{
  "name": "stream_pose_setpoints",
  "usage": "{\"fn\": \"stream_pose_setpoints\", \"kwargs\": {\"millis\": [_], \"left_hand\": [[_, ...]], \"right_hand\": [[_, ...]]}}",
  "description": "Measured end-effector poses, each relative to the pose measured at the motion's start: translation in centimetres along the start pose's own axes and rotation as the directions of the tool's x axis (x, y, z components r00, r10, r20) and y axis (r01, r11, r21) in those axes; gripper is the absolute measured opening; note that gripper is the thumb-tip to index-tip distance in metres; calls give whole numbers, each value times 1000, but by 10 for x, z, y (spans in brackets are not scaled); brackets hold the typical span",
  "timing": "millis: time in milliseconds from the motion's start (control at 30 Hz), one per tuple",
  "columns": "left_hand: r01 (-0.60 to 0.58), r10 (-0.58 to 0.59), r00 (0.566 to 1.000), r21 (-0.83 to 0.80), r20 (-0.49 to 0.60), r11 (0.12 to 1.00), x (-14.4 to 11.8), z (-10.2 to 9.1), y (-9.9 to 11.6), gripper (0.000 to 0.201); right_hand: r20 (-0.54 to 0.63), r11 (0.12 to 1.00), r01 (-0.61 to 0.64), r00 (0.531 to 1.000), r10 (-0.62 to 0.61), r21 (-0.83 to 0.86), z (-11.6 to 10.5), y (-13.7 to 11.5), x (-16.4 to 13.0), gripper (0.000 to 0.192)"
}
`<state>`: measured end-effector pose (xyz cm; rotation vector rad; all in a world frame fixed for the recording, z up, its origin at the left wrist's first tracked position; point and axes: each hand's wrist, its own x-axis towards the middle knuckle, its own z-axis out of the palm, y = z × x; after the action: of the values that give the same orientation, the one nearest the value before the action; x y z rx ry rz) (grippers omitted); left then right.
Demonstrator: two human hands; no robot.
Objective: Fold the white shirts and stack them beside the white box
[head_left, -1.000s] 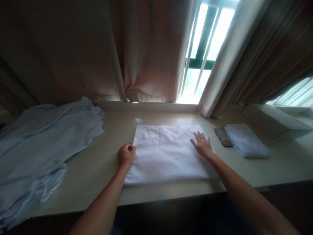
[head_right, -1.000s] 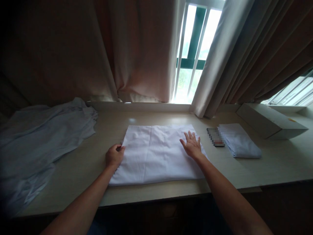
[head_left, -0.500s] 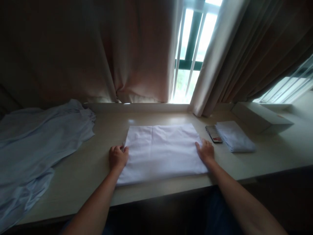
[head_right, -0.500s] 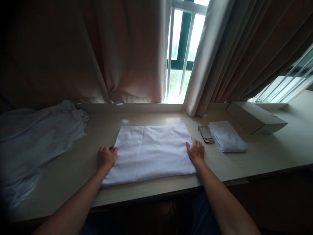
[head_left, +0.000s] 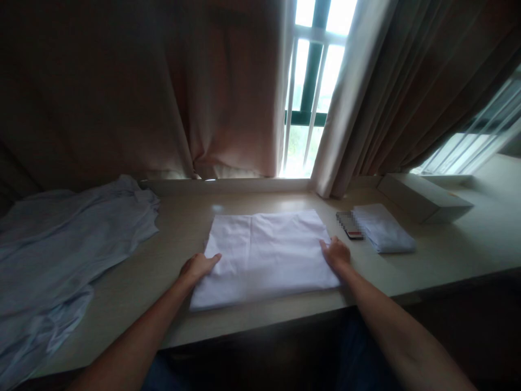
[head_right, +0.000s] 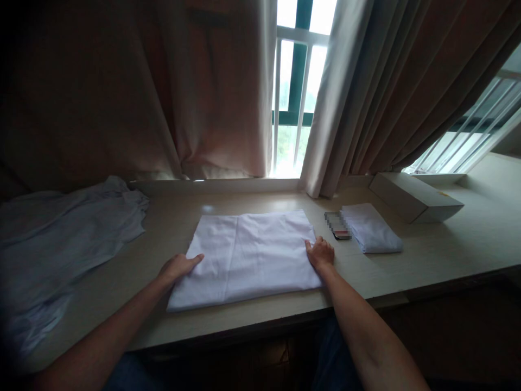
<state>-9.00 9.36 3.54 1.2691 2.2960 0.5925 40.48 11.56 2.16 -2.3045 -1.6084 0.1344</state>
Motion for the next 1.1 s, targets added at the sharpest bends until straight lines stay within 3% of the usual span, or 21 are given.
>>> {"fn": "stream_pose_setpoints", "kwargs": {"millis": [67,133,300,467,600,733,1100], "left_hand": [[151,-117,982,-251,147,956,-3,-6,9,45],[221,-123,961,-417,248,881,-8,-9,15,38],[278,-58,926,-570,374,773,-19,-8,13,25],[323,-52,914,-642,403,695,-20,-4,3,28],[333,-30,907,-671,420,662,-20,-4,-3,34],[326,-11,907,-685,421,652,-20,-6,-7,38],[262,-41,946,-685,322,679,-14,3,-14,38]], "right_hand": [[129,994,-73,990,62,85,-6,2,10,59],[234,982,-115,969,78,148,-14,4,23,49],[309,937,-151,950,48,316,-29,12,40,20],[396,791,-220,918,-30,571,-31,18,33,18],[477,616,-327,874,-90,717,-23,22,24,38],[492,496,-401,868,-62,770,-14,28,22,53],[513,427,-451,858,-35,784,-4,36,29,61]]}}
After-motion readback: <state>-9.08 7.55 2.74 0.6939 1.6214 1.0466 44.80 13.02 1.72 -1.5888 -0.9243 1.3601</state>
